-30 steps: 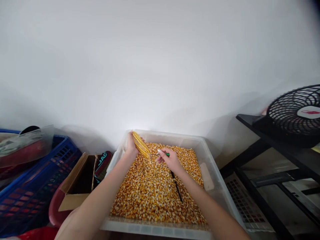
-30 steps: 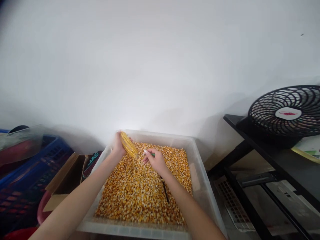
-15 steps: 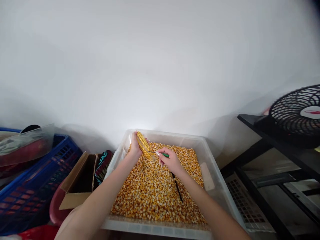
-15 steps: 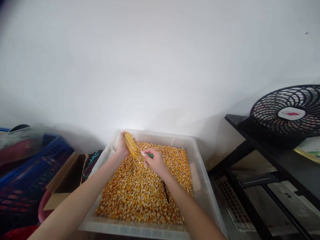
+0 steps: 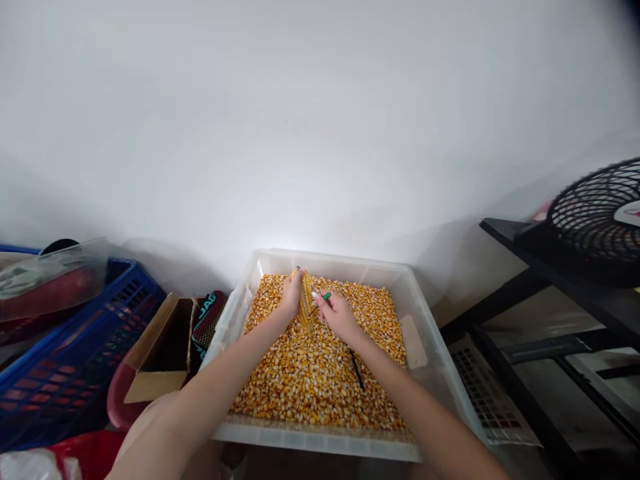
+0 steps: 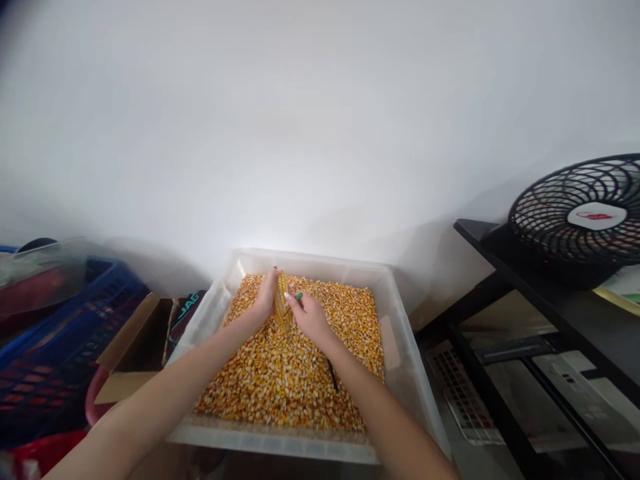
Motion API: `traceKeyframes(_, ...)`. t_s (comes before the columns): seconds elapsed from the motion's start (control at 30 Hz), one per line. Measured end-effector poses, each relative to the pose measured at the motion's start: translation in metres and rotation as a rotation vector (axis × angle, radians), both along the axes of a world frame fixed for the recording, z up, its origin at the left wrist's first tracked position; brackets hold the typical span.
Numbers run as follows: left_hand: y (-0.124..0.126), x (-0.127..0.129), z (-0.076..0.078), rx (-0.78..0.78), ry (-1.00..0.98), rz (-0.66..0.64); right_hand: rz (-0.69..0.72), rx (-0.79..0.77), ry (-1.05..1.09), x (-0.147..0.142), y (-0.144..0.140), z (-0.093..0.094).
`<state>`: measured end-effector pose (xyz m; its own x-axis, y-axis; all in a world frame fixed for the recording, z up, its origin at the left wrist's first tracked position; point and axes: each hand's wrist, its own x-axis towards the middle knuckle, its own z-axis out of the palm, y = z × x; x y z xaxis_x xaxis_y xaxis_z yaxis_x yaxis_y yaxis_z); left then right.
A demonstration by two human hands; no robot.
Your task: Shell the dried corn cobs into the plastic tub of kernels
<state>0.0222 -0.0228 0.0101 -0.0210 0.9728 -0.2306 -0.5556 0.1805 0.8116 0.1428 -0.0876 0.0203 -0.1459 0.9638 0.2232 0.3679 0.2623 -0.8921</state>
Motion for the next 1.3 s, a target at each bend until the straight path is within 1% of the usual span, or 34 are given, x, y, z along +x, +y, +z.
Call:
traceKeyframes(0.07,-0.001,0.004,-0.005,0.027,0.021,0.024,0.017,0.034,-0.096,-0.001,-0.001,-0.003)
traceKeyframes(0.13,-0.001,0.005,-0.006,0.06,0.053,0.043,0.024,0.051,-0.14,-0.002,-0.002,-0.004)
traceKeyframes(0.23,-0.002,0.004,-0.001,0.111,0.124,0.051,0.012,0.067,-0.17,0.0,0.001,-0.004)
traceKeyframes(0.33,-0.001,-0.002,0.005,0.129,0.18,0.046,-0.072,0.067,-0.243,0.005,0.007,-0.008)
traceKeyframes(0.4,0.002,-0.006,0.007,0.129,0.188,0.065,-0.111,0.039,-0.268,0.008,0.011,-0.012)
traceKeyframes(0.47,0.005,-0.009,0.007,0.118,0.176,0.091,-0.075,-0.027,-0.192,0.007,0.013,-0.017)
traceKeyframes(0.57,0.007,-0.01,0.004,0.092,0.181,0.106,0.013,-0.092,-0.001,-0.001,0.009,-0.022)
traceKeyframes(0.63,0.006,-0.008,0.002,0.115,0.218,0.097,0.021,-0.051,0.016,-0.006,0.005,-0.021)
traceKeyframes(0.73,0.004,-0.005,-0.001,0.18,0.288,0.121,-0.012,0.061,-0.094,-0.008,0.002,-0.019)
traceKeyframes(0.8,0.004,-0.003,-0.002,0.2,0.328,0.157,-0.023,0.099,-0.148,-0.008,0.002,-0.02)
traceKeyframes(1.0,0.002,-0.001,0.0,0.244,0.416,0.189,0.02,0.109,-0.123,-0.008,0.006,-0.03)
traceKeyframes(1.17,-0.002,0.001,0.003,0.314,0.507,0.182,-0.03,0.107,-0.171,-0.01,0.01,-0.027)
traceKeyframes(1.3,-0.003,0.004,0.0,0.346,0.544,0.167,-0.033,0.124,-0.241,-0.013,0.014,-0.028)
